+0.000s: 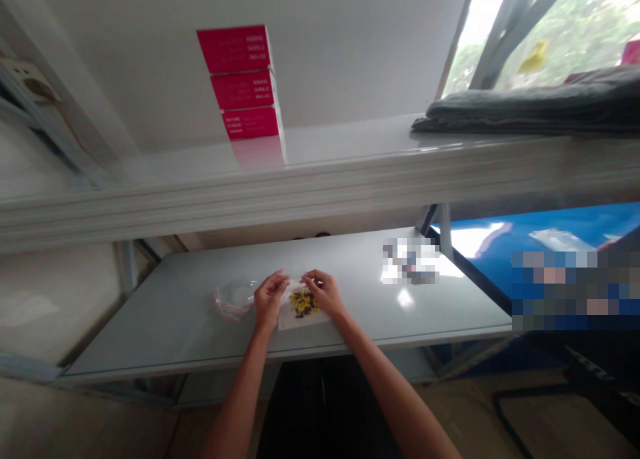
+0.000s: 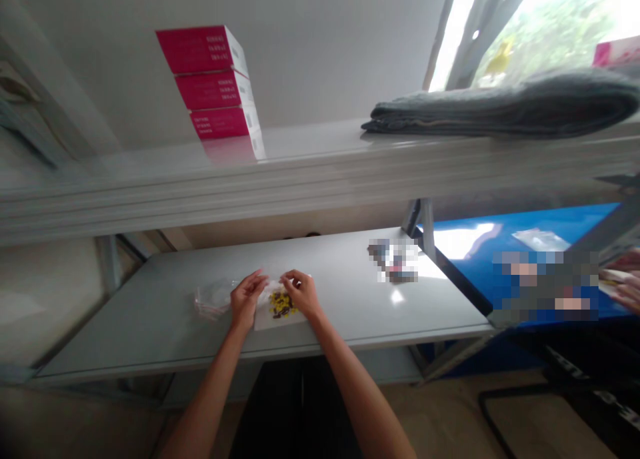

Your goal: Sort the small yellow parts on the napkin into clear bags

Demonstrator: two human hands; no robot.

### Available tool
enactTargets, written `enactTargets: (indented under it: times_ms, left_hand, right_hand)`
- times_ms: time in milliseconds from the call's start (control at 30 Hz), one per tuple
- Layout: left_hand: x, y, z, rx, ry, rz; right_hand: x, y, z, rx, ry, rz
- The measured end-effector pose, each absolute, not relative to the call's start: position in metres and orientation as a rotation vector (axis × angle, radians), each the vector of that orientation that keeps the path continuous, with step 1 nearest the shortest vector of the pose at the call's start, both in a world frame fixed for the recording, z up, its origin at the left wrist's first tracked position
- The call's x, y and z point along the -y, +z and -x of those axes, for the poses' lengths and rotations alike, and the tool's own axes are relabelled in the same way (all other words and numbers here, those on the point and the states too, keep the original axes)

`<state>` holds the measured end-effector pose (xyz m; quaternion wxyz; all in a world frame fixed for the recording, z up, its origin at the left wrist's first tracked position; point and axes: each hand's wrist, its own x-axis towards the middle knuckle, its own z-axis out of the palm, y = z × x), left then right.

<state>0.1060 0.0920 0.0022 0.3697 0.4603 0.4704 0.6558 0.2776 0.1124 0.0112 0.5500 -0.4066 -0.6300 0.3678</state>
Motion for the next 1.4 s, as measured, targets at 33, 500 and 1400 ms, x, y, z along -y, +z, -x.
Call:
enactTargets:
  times_ms: [33, 500, 1400]
  left_hand:
    - [-0.092, 0.002, -0.106, -1.218, 1.702, -1.172]
    - [-0.080, 0.019, -0.002, -2.104, 1.539, -1.963]
    - [-0.061, 0.000, -0.018, -1.993, 1.384, -2.223]
  right_hand:
    - [-0.112, 0.012, -0.278, 1.457, 0.859, 0.967]
    - [-0.115, 0.013, -0.286, 1.109, 0.668, 1.168]
    - [-0.116, 0.009, -0.291, 1.047, 0.628, 1.210]
